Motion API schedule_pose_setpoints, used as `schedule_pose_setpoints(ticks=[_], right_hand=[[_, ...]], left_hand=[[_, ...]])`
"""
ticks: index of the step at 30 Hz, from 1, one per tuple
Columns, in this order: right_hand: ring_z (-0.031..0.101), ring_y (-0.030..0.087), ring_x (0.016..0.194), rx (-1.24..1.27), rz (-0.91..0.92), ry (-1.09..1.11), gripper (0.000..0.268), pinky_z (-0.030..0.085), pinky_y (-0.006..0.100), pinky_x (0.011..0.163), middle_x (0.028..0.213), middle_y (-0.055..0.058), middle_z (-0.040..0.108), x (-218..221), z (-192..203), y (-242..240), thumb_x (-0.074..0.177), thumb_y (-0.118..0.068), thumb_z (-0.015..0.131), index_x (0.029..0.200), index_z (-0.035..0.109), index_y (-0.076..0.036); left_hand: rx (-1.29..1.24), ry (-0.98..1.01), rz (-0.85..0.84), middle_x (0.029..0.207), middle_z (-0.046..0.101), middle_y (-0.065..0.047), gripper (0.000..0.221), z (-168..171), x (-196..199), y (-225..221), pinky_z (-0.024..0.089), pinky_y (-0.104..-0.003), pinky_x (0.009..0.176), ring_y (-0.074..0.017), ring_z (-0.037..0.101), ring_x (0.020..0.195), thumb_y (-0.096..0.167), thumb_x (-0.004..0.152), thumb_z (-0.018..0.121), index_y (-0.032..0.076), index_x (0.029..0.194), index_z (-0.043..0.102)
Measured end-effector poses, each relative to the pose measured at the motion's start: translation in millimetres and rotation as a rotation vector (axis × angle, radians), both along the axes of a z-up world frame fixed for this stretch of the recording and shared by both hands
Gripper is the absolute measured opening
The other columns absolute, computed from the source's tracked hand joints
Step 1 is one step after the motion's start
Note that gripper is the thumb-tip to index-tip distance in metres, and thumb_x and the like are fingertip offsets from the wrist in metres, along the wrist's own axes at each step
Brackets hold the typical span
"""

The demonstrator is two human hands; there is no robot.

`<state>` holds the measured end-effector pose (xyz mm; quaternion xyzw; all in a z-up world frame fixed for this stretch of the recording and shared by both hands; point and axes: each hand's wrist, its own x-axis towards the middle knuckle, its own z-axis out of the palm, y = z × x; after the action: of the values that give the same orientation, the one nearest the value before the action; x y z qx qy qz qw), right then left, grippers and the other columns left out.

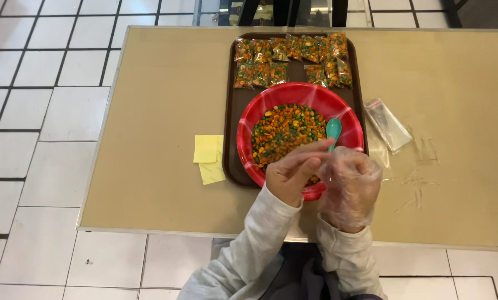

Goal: The person uses a spoon to scoop a mixture of snacks into small plastic bags, which they then seal by hand and place on a tray.

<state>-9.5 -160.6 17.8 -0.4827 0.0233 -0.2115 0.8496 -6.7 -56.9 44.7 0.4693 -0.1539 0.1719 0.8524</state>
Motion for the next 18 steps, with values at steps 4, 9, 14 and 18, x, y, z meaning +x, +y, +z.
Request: schedule_pose_setpoints(ticks=[4, 9, 14, 18], right_hand=[[0.052, 0.015, 0.059, -0.097, -0.029, -0.076, 0.027, 0.048, 0.027, 0.053, 0.071, 0.013, 0.057, -1.9, 15.2, 9.5, 0.075, 0.007, 0.081, 0.081, 0.057, -0.001], [0.054, 0.015, 0.062, -0.315, -0.095, -0.149, 0.023, 0.052, 0.027, 0.057, 0.072, 0.015, 0.061, 1.1, 24.0, 12.9, 0.069, 0.01, 0.085, 0.074, 0.062, 0.005], [0.064, 0.029, 0.08, -0.663, -0.544, -0.322, 0.022, 0.054, 0.035, 0.07, 0.084, 0.02, 0.061, -5.0, 3.0, -5.8, 0.08, 0.021, 0.083, 0.088, 0.066, 0.01], [0.06, 0.017, 0.072, -0.61, -0.291, -0.268, 0.04, 0.052, 0.027, 0.062, 0.081, 0.016, 0.063, -10.2, 21.5, 11.3, 0.061, 0.011, 0.093, 0.095, 0.072, 0.008]], left_hand=[[-0.076, 0.008, 0.097, 0.096, 0.076, -0.023, 0.014, -26.3, 11.9, -10.1, 0.058, -0.045, 0.093, -0.0366, 0.074, 0.099, 0.008, 0.091, 0.076, -0.005, 0.091, 0.077], [-0.136, 0.047, 0.172, 0.093, 0.076, -0.026, 0.014, -27.5, 15.8, -9.9, 0.059, -0.044, 0.089, -0.0353, 0.075, 0.095, 0.005, 0.089, 0.077, -0.008, 0.089, 0.078], [-0.225, 0.068, 0.147, 0.096, 0.075, -0.028, 0.018, -28.1, 12.9, -4.9, 0.06, -0.044, 0.085, -0.0362, 0.074, 0.097, 0.006, 0.094, 0.072, -0.012, 0.093, 0.076], [-0.215, 0.041, 0.146, 0.095, 0.075, -0.028, 0.017, -27.6, 11.2, -9.5, 0.059, -0.047, 0.088, -0.0389, 0.074, 0.098, 0.006, 0.092, 0.074, -0.011, 0.092, 0.076]])
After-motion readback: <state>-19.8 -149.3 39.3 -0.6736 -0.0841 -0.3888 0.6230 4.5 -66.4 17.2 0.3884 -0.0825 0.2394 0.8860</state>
